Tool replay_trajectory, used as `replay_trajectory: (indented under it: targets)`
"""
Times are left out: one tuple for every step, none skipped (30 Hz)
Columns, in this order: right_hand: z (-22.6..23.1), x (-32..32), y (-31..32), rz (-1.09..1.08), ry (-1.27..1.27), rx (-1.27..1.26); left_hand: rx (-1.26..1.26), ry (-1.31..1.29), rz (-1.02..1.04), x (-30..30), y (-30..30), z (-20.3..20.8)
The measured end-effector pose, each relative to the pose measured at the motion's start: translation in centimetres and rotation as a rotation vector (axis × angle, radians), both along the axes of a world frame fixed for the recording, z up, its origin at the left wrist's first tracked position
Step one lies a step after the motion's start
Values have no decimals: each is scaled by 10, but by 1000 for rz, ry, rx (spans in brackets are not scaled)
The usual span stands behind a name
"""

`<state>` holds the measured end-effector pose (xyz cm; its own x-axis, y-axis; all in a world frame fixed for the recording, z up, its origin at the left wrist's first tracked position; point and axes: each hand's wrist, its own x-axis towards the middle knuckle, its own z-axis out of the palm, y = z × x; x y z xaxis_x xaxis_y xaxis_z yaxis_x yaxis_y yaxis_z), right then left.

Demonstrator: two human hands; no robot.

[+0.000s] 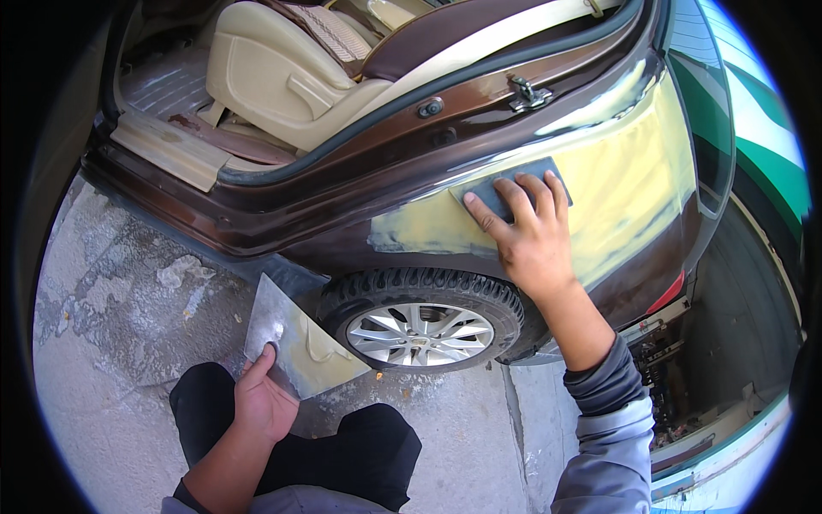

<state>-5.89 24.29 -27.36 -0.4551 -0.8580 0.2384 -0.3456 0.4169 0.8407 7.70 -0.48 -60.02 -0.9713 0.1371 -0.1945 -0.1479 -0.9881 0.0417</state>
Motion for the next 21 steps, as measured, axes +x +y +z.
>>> replay_trajectory:
  targets:
    - [0,0,0,-1,-4,2,1,3,2,0,0,0]
    - [0,-1,0,-3,-6,3,3,4,-1,0,0,0]
    - [1,-1,-1,-5,-7,4,5,5,-4,0,0,0]
    - [1,-1,-1,-6,-8,7,7,25,2,-1,0,0]
    - [1,-1,-1,-7,-9,9,11,9,-9,-1,0,-1]
    - [2,-1,-2,-9,-10,11,15,11,-10,-1,0,-1]
    - [2,0,-2,-25,-14,16,19,32,-3,-1,1,-1]
    - [2,0,-2,-42,-17,21,20,12,-12,-1,1,-1]
    - [2,0,-2,-59,-20,25,19,12,-12,-2,2,-1]
    - [2,1,-2,-58,-25,14,16,25,-5,-2,2,-1]
    - [1,1,-2,-55,-31,2,17,15,-13,-3,2,-2]
    - [0,1,-2,-56,-37,-5,16,17,-12,-3,2,-2]
    - [-1,1,-2,-51,-37,-15,14,33,-3,-3,2,-3]
    - [-3,2,-1,-51,-39,-20,18,18,-13,-4,3,-4]
    - [-4,2,0,-51,-40,-26,20,19,-15,-4,3,-5]
    - [-6,3,0,-55,-40,-29,21,27,-8,-4,3,-6]
    - [-8,3,1,-61,-41,-33,19,19,-11,-5,3,-7]
    - [-10,4,2,-67,-41,-42,15,19,-6,-5,3,-8]
    - [-12,5,2,-71,-41,-58,9,32,5,-5,4,-9]
    - [-15,6,2,-75,-39,-78,10,14,-8,-5,4,-10]
    - [-18,7,3,-79,-37,-99,10,11,-12,-5,5,-10]
